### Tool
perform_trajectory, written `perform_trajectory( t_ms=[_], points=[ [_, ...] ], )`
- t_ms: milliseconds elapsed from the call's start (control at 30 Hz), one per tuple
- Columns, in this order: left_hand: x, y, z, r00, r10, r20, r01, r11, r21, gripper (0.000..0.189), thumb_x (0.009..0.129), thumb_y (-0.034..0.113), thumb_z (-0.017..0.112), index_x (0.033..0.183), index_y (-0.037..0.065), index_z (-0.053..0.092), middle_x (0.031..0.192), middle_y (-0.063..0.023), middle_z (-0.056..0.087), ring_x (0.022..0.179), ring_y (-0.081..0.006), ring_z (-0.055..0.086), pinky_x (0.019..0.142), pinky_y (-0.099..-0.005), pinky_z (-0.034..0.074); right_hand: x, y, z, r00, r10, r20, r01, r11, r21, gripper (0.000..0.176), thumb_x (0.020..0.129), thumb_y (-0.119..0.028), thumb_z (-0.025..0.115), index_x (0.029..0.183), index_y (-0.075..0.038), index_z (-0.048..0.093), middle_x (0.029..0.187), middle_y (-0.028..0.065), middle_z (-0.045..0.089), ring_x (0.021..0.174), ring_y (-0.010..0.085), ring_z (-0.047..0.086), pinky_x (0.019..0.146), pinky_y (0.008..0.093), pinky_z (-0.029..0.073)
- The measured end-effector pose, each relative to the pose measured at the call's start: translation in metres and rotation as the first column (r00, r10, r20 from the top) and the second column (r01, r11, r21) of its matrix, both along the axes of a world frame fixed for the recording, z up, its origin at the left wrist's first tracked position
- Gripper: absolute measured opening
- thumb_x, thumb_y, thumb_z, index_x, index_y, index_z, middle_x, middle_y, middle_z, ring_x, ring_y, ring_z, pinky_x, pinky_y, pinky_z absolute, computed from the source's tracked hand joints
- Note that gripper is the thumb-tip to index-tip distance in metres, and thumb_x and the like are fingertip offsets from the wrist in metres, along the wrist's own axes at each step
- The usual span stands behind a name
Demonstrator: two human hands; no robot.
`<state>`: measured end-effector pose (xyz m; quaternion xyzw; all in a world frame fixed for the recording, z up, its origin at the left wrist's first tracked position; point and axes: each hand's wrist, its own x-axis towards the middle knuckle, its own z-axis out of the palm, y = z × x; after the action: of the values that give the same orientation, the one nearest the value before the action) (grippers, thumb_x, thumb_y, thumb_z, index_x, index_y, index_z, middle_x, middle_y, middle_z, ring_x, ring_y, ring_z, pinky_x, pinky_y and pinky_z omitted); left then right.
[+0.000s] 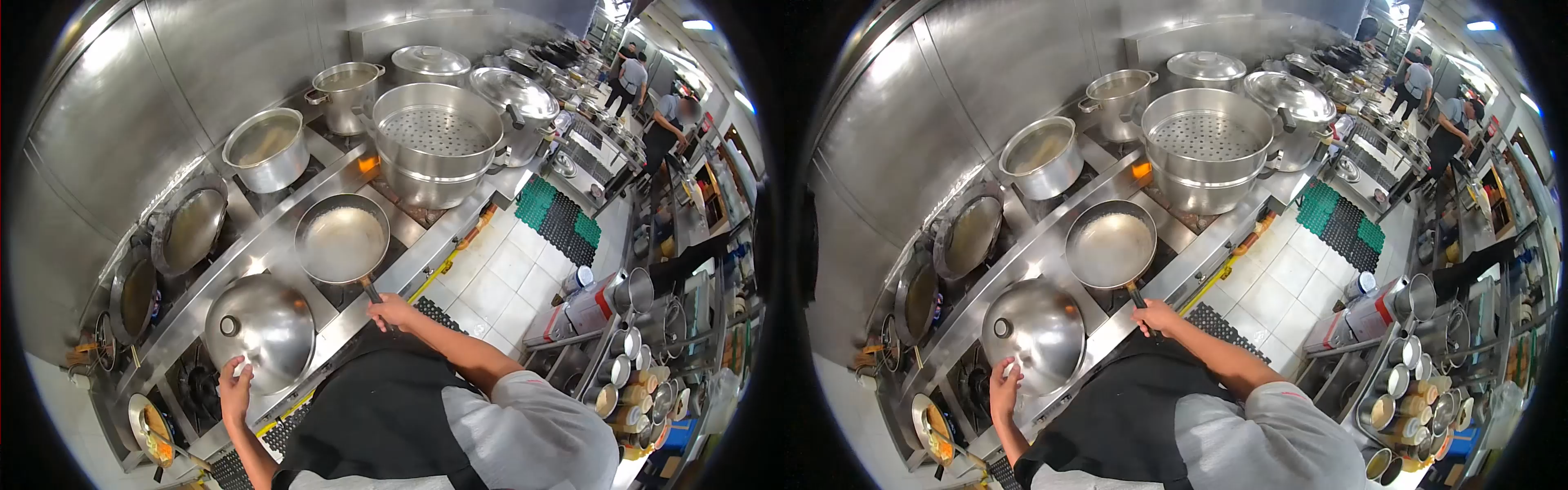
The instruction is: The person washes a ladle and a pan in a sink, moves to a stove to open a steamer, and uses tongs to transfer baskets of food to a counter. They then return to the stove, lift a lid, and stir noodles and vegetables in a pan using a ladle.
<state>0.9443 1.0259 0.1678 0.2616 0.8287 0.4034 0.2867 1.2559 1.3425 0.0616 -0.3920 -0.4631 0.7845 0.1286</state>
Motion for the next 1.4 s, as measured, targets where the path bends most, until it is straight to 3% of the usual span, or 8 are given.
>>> perform_trajectory(
  t_ms=[133,233,433,567,667,933,1200,1400],
  points=[
    [0.009,-0.025,0.012,0.991,0.117,0.061,-0.119,0.992,0.036,0.044,0.093,0.025,0.073,0.130,0.004,0.061,0.106,-0.0089,0.066,0.091,-0.0144,0.063,0.073,-0.0279,0.049,-0.011,0.011,-0.032,0.999,0.036,0.009,-0.035,0.999,-0.004,0.014,0.086,-0.010,0.067,0.088,-0.005,0.055,0.070,0.0038,0.055,0.053,0.0142,0.053,0.046,0.0337,0.048],
    [-0.035,-0.040,-0.030,0.900,0.033,-0.435,0.003,0.997,0.081,0.046,0.090,0.019,0.074,0.131,0.003,0.060,0.125,-0.0149,0.060,0.100,-0.0191,0.061,0.078,-0.0304,0.051,-0.019,0.010,-0.036,0.999,0.031,0.013,-0.030,0.999,-0.043,0.016,0.087,-0.013,0.069,0.092,-0.006,0.056,0.070,0.0038,0.055,0.055,0.0148,0.054,0.047,0.0349,0.048],
    [-0.083,0.037,-0.032,0.667,-0.099,-0.739,-0.018,0.989,-0.148,0.060,0.088,0.023,0.075,0.142,0.007,0.054,0.147,-0.0282,0.045,0.126,-0.0433,0.054,0.105,-0.0463,0.046,-0.033,0.017,-0.007,0.988,0.138,0.073,-0.122,0.974,-0.192,0.047,0.094,-0.048,0.068,0.108,-0.005,0.060,0.087,0.0092,0.063,0.070,0.0228,0.065,0.061,0.0384,0.057],
    [-0.090,0.059,-0.018,0.773,-0.273,-0.572,0.012,0.909,-0.418,0.066,0.084,0.029,0.076,0.143,0.009,0.053,0.139,-0.0289,0.051,0.126,-0.0457,0.054,0.104,-0.0486,0.046,0.002,0.042,-0.031,0.993,0.116,0.013,-0.110,0.968,-0.227,0.059,0.097,-0.058,0.060,0.130,-0.009,0.057,0.102,0.0115,0.067,0.084,0.0260,0.069,0.075,0.0454,0.059],
    [-0.078,0.072,-0.007,0.716,-0.304,-0.628,0.156,0.947,-0.281,0.068,0.076,0.023,0.075,0.139,0.008,0.056,0.122,-0.0230,0.059,0.113,-0.0425,0.060,0.097,-0.0480,0.050,0.085,0.046,-0.091,0.997,-0.073,0.025,0.076,0.980,-0.185,0.063,0.095,-0.056,0.063,0.139,-0.011,0.055,0.108,0.0137,0.069,0.089,0.0287,0.070,0.078,0.0464,0.059],
    [-0.085,0.100,-0.002,0.749,-0.230,-0.621,0.169,0.973,-0.156,0.047,0.062,0.014,0.079,0.106,0.003,0.067,0.106,-0.0199,0.064,0.097,-0.0424,0.064,0.087,-0.0460,0.053,0.369,-0.024,-0.161,0.549,-0.232,0.803,0.476,0.876,-0.072,0.046,0.092,-0.044,0.070,0.104,0.000,0.061,0.085,0.0149,0.066,0.063,0.0286,0.067,0.057,0.0439,0.060],
    [0.001,0.148,0.184,0.606,-0.257,-0.753,0.226,0.963,-0.146,0.036,0.056,0.007,0.066,0.091,-0.002,0.065,0.086,-0.0170,0.060,0.081,-0.0384,0.060,0.075,-0.0421,0.050,0.461,-0.055,-0.203,0.573,-0.213,0.791,0.635,0.726,-0.265,0.043,0.098,-0.041,0.064,0.114,-0.002,0.058,0.109,0.0164,0.064,0.083,0.0331,0.069,0.075,0.0546,0.059],
    [0.100,0.275,0.326,0.645,-0.315,-0.697,0.201,0.949,-0.243,0.036,0.056,0.004,0.062,0.091,-0.003,0.064,0.080,-0.0030,0.053,0.071,-0.0099,0.048,0.060,-0.0256,0.039,0.479,0.044,-0.237,0.717,-0.213,0.664,0.555,0.751,-0.358,0.037,0.099,-0.035,0.062,0.120,-0.005,0.057,0.111,0.0177,0.063,0.089,0.0340,0.069,0.074,0.0506,0.060]
  ],
)
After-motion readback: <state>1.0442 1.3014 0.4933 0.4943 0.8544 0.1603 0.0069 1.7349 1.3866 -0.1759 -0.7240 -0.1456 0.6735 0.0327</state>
